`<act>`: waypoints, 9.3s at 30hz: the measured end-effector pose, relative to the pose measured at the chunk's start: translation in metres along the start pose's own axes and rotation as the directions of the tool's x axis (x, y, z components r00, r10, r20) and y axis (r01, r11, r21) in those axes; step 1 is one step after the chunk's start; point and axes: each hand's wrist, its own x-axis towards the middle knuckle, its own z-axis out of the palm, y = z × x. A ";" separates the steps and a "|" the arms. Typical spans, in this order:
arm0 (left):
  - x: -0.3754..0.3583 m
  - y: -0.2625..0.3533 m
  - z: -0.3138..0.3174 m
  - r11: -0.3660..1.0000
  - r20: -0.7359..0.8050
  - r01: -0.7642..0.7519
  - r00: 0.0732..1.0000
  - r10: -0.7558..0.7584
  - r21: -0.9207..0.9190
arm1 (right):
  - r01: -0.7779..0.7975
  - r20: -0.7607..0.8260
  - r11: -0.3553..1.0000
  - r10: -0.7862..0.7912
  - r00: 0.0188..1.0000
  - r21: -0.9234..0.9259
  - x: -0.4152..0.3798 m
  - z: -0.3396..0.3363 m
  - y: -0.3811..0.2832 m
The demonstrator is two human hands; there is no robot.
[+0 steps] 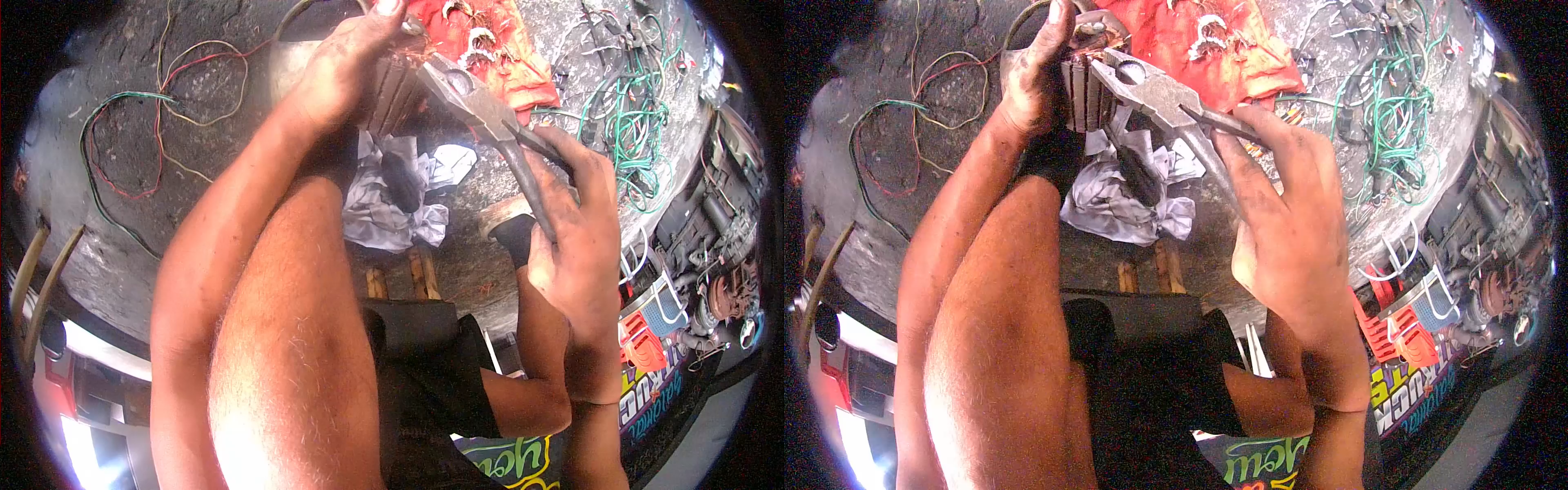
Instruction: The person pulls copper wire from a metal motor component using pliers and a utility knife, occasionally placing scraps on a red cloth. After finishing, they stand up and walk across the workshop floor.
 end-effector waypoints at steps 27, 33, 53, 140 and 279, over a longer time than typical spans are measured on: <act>-0.001 0.013 0.038 0.834 -0.046 0.032 0.999 -0.008 0.550 | 0.326 0.406 0.798 -0.113 0.907 -0.507 0.050 -0.049 0.029; 0.003 0.011 0.033 0.403 0.048 0.021 0.986 -0.160 0.915 | 0.406 0.335 0.763 -0.262 0.905 -0.503 0.038 -0.039 0.064; 0.004 0.003 0.007 0.962 -0.038 0.197 0.980 -0.193 0.191 | -0.649 0.630 0.082 0.176 0.757 0.757 -0.014 -0.016 0.048; -0.073 0.102 0.046 0.851 0.040 -0.249 0.965 0.260 0.463 | -0.166 -0.040 0.799 0.231 0.972 0.578 -0.014 -0.013 -0.043; -0.061 0.110 0.079 0.932 -0.171 0.181 0.955 -0.243 -0.315 | -0.102 0.169 -0.169 0.455 0.874 0.980 -0.013 -0.007 -0.023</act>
